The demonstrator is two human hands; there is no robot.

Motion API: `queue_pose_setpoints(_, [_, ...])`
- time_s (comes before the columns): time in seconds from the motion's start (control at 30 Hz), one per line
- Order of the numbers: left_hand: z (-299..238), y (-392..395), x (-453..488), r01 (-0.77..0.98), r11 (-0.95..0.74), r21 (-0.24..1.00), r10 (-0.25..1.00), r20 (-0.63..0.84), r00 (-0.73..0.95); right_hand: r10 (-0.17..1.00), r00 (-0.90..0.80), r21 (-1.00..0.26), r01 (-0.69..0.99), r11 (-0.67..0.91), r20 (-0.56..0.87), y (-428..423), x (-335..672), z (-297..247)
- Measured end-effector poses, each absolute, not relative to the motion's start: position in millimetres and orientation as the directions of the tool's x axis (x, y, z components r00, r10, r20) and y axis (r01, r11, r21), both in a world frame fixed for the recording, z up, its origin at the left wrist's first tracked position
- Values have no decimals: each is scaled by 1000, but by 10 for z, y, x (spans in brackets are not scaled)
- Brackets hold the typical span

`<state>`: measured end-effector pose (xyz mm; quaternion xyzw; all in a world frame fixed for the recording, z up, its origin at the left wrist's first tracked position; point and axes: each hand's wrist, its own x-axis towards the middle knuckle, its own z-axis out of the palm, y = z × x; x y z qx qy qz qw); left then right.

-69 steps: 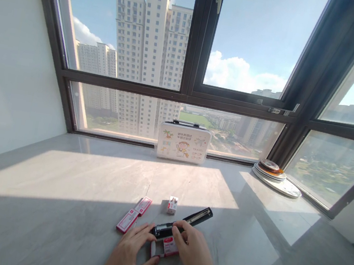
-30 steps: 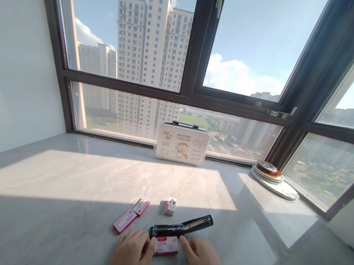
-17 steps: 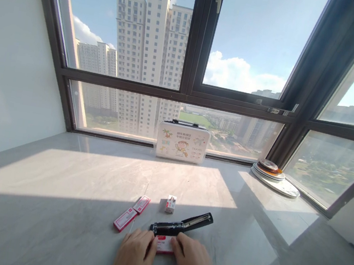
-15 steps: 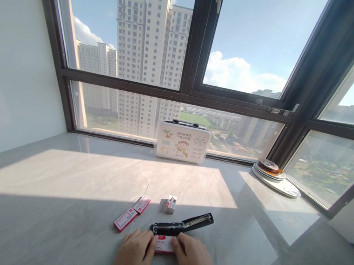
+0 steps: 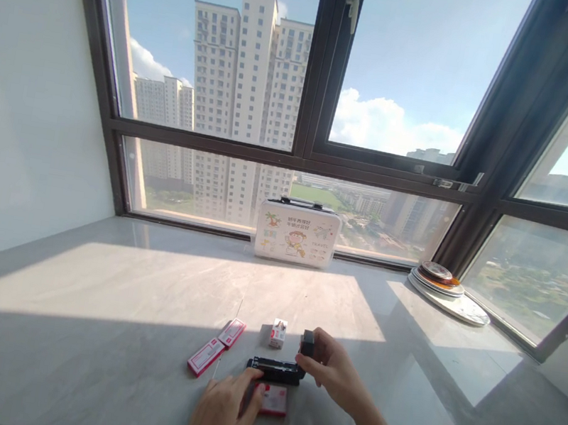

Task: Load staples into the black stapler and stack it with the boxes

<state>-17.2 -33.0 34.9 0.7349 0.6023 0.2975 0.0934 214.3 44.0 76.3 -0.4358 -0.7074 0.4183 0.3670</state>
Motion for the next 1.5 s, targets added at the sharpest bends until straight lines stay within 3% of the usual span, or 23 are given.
queue_pose_setpoints(0.13, [390,-357,-168,839,-268,473,941,317,122,886,-433,-744,534,402,167,505,1770,872])
queue_pose_setpoints(0.3, [538,-406,-85,859,-256,444,953,266,147,880,-453,-681,599,421,146,481,1685,863])
queue_pose_setpoints(0.43, [610,-408,24,839,-365,404,922,280,267,894,-429,-642,651,405,130,451,1794,837])
queue_pose_setpoints(0.83, [497,-96,-966,942,-170,289,902,431,31,928,-352,-607,713,350,122,453,1964,756])
queue_pose_setpoints(1.03, [451,231,-1075,784,-399,475,897,378,227,930,-344,-602,718,349,128,443,1969,754])
queue_pose_setpoints(1.17, [402,314,-1022,734,-363,574,928,292,231,930,-343,-602,717,351,134,434,1980,754])
queue_pose_setpoints(1.33, [297,281,-782,803,-398,444,904,337,262,943,-302,-613,721,322,140,411,1981,758])
queue_pose_setpoints(1.5, [134,253,-519,869,-272,414,917,385,103,957,-263,-631,724,279,121,326,2037,758])
